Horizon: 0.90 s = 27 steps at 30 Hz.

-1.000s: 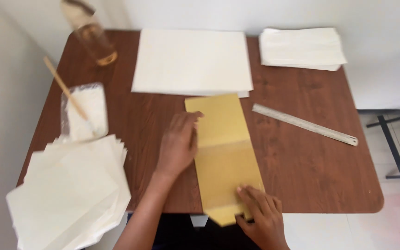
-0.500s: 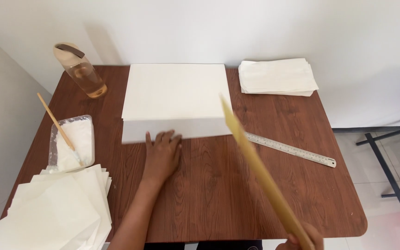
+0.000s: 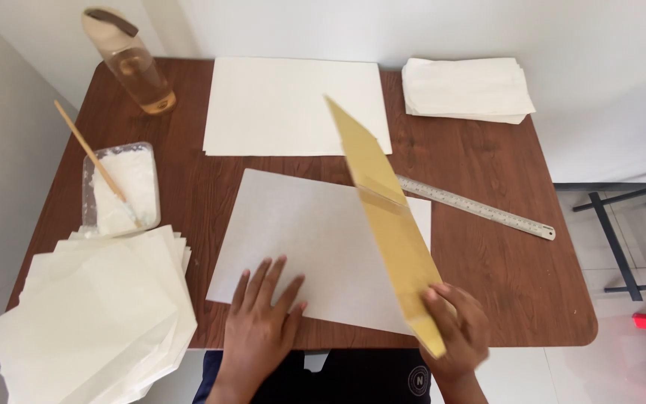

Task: Folding and gluing paper to create a handmade paper bag using a template and brush.

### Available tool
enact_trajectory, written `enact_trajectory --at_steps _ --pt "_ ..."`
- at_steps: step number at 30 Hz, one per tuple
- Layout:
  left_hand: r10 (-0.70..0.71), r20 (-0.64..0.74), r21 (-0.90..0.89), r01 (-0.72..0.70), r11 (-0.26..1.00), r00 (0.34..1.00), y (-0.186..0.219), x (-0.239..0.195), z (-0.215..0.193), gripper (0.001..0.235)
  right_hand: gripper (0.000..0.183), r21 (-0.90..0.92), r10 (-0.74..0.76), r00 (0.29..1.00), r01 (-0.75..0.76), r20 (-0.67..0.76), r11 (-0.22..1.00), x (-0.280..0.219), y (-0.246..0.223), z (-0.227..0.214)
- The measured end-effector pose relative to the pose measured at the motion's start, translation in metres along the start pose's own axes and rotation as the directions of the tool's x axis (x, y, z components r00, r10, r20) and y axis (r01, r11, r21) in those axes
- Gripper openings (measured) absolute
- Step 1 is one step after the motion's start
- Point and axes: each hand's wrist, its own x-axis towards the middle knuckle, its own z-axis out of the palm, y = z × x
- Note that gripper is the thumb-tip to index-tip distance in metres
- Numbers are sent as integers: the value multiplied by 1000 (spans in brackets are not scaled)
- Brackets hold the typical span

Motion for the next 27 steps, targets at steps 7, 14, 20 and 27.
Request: enact_trajectory --at_steps 7,14,20,27 --pt "-74 72 142 63 988 995 -9 -27 4 46 24 24 -220 959 219 181 975 22 -13 49" --pt "-71 56 33 69 997 996 -19 -33 -4 46 45 -148 -211 889 292 406 945 29 -30 70" --pt "-76 67 -51 79 996 995 -29 -30 -5 60 62 15 -82 771 94 631 995 26 -33 73" --pt "-116 148 -16 119 993 982 -43 -26 -5 91 60 85 78 598 -239 797 967 27 -29 50"
